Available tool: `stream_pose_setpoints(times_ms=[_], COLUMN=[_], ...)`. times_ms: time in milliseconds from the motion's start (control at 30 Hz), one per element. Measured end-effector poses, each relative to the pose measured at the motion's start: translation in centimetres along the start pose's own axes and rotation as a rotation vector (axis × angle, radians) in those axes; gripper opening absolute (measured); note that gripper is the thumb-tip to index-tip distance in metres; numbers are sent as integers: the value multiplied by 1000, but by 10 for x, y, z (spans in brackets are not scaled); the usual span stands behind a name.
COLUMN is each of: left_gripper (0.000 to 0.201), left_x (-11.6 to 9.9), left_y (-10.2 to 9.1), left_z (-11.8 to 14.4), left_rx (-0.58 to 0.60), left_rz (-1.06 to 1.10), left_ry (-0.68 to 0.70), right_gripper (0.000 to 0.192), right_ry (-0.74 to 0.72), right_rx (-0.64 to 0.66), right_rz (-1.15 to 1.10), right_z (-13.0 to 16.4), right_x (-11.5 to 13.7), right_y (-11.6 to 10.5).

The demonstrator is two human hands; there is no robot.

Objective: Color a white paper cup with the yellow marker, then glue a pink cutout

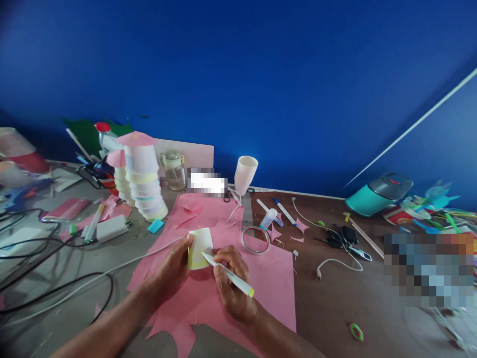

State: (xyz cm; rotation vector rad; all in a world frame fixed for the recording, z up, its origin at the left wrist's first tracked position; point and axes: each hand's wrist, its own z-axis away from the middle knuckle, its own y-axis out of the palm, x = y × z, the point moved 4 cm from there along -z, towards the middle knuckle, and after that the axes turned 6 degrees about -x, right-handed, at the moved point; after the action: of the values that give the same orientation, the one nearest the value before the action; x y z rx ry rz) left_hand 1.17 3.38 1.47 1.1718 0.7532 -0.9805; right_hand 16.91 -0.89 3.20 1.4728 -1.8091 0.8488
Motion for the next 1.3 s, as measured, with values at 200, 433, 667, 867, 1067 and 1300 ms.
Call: stream_pose_setpoints(times_ms=[200,433,667,867,1067,1300], left_gripper=[33,37,39,39,38,40], left_x=[16,9,10,16,11,9], left_y=[-3,1,0,-3,-4,-1], left_z=[-6,-4,-2,-5,-5,-3], left_rx=[26,52,44,35,57,35], left_rz=[73,50,82,83,6,29], left_ry=[-96,-53,-60,-73,-9,-33], right_gripper=[13,12,11,13,15,12], right_ry=[8,8,-6,-15,18,6], right_rx=[22,32,52,62,50,74], right_rz=[19,43,67,38,-13,46], right_z=[-1,0,-1,-4,-5,-3], right_x=[0,2,2,5,5,4], right_y=[0,1,1,-1,-2,0])
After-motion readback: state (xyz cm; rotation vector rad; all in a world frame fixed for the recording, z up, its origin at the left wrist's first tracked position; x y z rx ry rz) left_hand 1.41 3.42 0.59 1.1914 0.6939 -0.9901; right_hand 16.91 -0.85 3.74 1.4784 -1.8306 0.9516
